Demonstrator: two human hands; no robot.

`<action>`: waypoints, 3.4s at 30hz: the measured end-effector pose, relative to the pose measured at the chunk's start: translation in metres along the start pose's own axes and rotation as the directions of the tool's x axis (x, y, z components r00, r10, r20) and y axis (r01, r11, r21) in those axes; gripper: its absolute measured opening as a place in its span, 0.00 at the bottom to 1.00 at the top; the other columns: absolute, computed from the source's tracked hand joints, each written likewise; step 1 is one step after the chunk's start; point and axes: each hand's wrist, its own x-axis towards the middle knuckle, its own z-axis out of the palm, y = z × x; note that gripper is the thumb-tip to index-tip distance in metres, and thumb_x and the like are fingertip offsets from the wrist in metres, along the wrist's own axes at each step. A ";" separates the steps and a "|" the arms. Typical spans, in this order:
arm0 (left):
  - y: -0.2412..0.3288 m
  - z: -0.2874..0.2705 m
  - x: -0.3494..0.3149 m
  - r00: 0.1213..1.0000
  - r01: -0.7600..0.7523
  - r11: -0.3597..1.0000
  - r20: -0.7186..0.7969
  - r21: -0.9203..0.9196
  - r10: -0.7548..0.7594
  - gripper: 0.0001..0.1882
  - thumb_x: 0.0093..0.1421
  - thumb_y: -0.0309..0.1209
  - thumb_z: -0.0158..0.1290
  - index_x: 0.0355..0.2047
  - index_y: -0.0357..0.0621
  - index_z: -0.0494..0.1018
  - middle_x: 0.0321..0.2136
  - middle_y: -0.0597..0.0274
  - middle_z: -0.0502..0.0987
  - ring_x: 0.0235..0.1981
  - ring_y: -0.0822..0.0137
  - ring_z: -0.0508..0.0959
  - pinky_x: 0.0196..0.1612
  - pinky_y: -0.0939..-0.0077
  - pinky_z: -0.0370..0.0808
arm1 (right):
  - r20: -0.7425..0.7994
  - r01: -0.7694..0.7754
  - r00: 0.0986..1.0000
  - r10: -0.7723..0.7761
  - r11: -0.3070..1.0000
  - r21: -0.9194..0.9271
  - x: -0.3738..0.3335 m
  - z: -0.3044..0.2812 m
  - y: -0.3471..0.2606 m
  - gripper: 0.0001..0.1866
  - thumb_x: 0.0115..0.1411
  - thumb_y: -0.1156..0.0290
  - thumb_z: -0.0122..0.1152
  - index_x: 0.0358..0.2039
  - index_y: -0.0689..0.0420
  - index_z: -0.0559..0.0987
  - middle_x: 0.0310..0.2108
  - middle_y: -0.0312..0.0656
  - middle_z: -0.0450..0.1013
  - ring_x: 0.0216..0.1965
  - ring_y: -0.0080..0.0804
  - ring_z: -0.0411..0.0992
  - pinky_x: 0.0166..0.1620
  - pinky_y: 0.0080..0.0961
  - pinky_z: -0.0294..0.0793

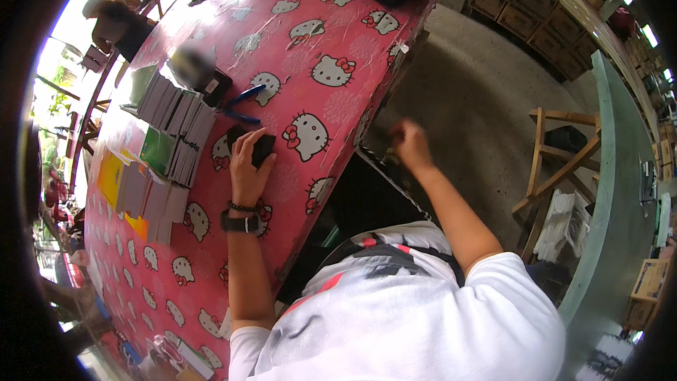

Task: The person binds notebooks by aligning the paper stacks with the covers, threading a spiral wire through the holes, and using pliers to secure the wire ends.

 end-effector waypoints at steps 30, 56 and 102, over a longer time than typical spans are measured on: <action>0.036 -0.005 -0.033 0.798 0.419 0.682 0.116 0.599 -0.592 0.31 0.56 0.37 0.50 0.57 0.34 0.60 0.54 0.47 0.66 0.54 0.49 0.65 0.58 0.58 0.61 | 0.995 0.465 -0.047 -0.092 0.879 0.103 -0.001 0.279 0.065 0.24 0.52 0.61 0.56 0.49 0.57 0.73 0.46 0.55 0.71 0.47 0.50 0.70 0.51 0.40 0.67; 0.033 0.022 -0.015 0.974 0.139 0.892 -0.222 0.431 -0.044 0.18 0.49 0.29 0.58 0.42 0.48 0.73 0.38 0.64 0.75 0.41 0.61 0.73 0.52 0.62 0.65 | 0.672 -0.114 -0.686 -0.278 0.954 0.279 0.122 -0.019 -0.087 0.30 0.61 0.53 0.53 0.56 0.62 0.65 0.56 0.46 0.65 0.56 0.36 0.64 0.59 0.30 0.61; 0.028 -0.066 -0.073 -0.078 0.654 0.699 -0.944 -0.290 -0.319 0.25 0.65 0.43 0.41 0.55 0.37 0.63 0.54 0.56 0.64 0.54 0.61 0.65 0.55 0.64 0.61 | -0.323 0.370 0.736 -0.595 0.753 -0.543 0.473 0.152 0.004 0.33 0.45 0.61 0.68 0.50 0.62 0.67 0.43 0.54 0.69 0.46 0.46 0.69 0.50 0.36 0.67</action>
